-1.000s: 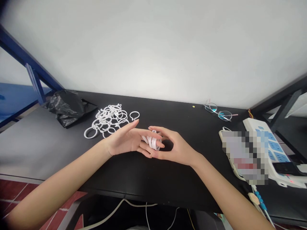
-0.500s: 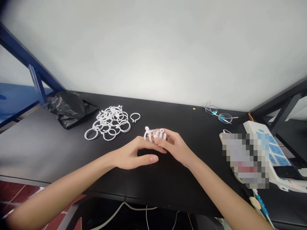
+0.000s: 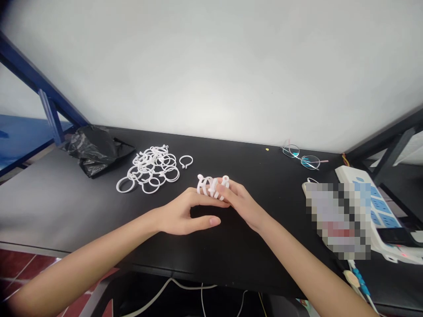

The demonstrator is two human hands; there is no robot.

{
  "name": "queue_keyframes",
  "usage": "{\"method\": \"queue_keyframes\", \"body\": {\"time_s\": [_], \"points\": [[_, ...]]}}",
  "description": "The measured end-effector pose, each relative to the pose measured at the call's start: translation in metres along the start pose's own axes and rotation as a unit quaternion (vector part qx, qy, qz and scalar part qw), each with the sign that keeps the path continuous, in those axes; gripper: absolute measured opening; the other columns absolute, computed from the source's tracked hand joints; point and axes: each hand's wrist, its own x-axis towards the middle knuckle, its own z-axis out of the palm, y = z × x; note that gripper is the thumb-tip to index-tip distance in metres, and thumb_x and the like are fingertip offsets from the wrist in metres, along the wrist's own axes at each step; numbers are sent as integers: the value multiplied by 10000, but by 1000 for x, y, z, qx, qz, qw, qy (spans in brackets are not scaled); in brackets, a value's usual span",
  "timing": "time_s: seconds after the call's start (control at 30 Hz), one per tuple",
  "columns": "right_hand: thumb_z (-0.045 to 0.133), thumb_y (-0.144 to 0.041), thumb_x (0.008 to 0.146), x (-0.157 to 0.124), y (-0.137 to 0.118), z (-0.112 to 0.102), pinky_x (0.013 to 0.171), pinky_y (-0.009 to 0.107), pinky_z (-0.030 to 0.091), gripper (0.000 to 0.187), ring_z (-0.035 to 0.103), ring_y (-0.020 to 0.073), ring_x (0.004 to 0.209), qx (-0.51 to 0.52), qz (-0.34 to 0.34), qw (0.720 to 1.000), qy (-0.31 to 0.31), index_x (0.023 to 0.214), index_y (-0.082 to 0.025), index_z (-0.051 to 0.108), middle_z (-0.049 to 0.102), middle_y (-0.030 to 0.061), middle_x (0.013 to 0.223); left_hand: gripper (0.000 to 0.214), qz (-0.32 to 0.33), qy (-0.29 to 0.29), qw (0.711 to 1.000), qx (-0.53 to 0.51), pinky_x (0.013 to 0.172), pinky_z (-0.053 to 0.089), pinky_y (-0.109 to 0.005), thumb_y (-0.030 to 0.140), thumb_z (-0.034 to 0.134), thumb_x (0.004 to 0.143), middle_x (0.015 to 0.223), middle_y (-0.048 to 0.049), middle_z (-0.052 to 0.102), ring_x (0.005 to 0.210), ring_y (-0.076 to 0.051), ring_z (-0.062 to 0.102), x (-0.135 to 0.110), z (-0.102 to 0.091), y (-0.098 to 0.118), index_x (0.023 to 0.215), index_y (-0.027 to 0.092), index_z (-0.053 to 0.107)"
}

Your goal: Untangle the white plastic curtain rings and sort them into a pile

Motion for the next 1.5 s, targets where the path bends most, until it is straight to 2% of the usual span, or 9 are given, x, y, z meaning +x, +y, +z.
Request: {"method": "queue_keyframes", "body": {"time_s": [0.17, 0.3, 0.43, 0.63, 0.87, 0.97, 1.1, 1.3, 1.5], "points": [[626, -555, 845, 0, -5, 0, 995, 473, 485, 422, 668, 276, 1052, 50, 34, 997, -56, 1025, -191, 742, 735, 90, 1061, 397, 19, -9, 999, 25, 986, 462, -297, 382, 613, 888, 1182, -96, 689, 1111, -232, 628, -1, 2, -2, 1214, 160, 657], [734, -413, 800, 0, -3, -2, 1031, 469, 463, 350, 662, 267, 1083, 43, 15, 998, -32, 1098, -229, 709, 729, 72, 1111, 370, 39, -20, 999, 32, 1008, 447, -306, 365, 595, 902, 1218, -105, 667, 1134, -228, 609, 1, 3, -2, 1197, 153, 662], [790, -335, 750, 0, 0, -2, 1005, 475, 494, 486, 657, 266, 1112, 42, -16, 999, 11, 1206, -280, 633, 686, 71, 1231, 362, 13, -22, 999, 23, 953, 474, -319, 354, 612, 892, 1131, -118, 696, 1056, -231, 636, 2, 3, -2, 1160, 119, 679], [731, -330, 810, -6, 3, 7, 1010, 481, 514, 491, 567, 285, 1254, -7, -89, 996, 32, 1274, -282, 579, 590, 89, 1377, 247, -62, -48, 991, -106, 861, 517, -294, 325, 626, 885, 1007, -85, 727, 974, -204, 659, 2, 2, -4, 998, 135, 737], [682, -366, 856, -11, 9, 15, 1000, 493, 529, 408, 567, 294, 1257, -70, -154, 982, 84, 1250, -292, 601, 627, 67, 1333, 392, -134, -75, 957, -245, 892, 527, -348, 487, 588, 892, 1063, -97, 706, 1031, -227, 635, 4, 1, -7, 1001, 139, 734], [656, -422, 870, -11, 11, 16, 979, 491, 537, 422, 561, 302, 1263, -64, -147, 983, 91, 1264, -291, 585, 635, 72, 1323, 400, -132, -80, 951, -268, 948, 503, -369, 500, 587, 891, 1076, -108, 704, 1057, -228, 631, 4, 0, -6, 1004, 144, 731], [434, -511, 971, -10, 10, 13, 1071, 491, 448, 437, 532, 271, 1294, -31, -111, 989, 89, 1337, -288, 519, 597, 68, 1373, 404, -129, -60, 939, -313, 955, 494, -385, 486, 573, 905, 1031, -126, 712, 1024, -235, 653, 4, -2, -5, 1010, 127, 725], [489, -517, 948, -6, 9, 7, 1039, 484, 469, 508, 553, 281, 1271, -11, -50, 996, 79, 1390, -269, 457, 564, 98, 1405, 420, -120, -39, 936, -329, 931, 493, -387, 509, 576, 895, 1103, -141, 688, 1060, -260, 642, 5, -4, -4, 1021, 135, 719], [545, -496, 925, -9, 9, 10, 1017, 483, 500, 407, 596, 286, 1220, -76, -117, 986, 89, 1268, -282, 596, 650, 71, 1304, 421, -144, -86, 925, -341, 868, 512, -341, 520, 549, 904, 1163, -135, 657, 986, -240, 680, 5, -6, -4, 1059, 155, 690]]}}
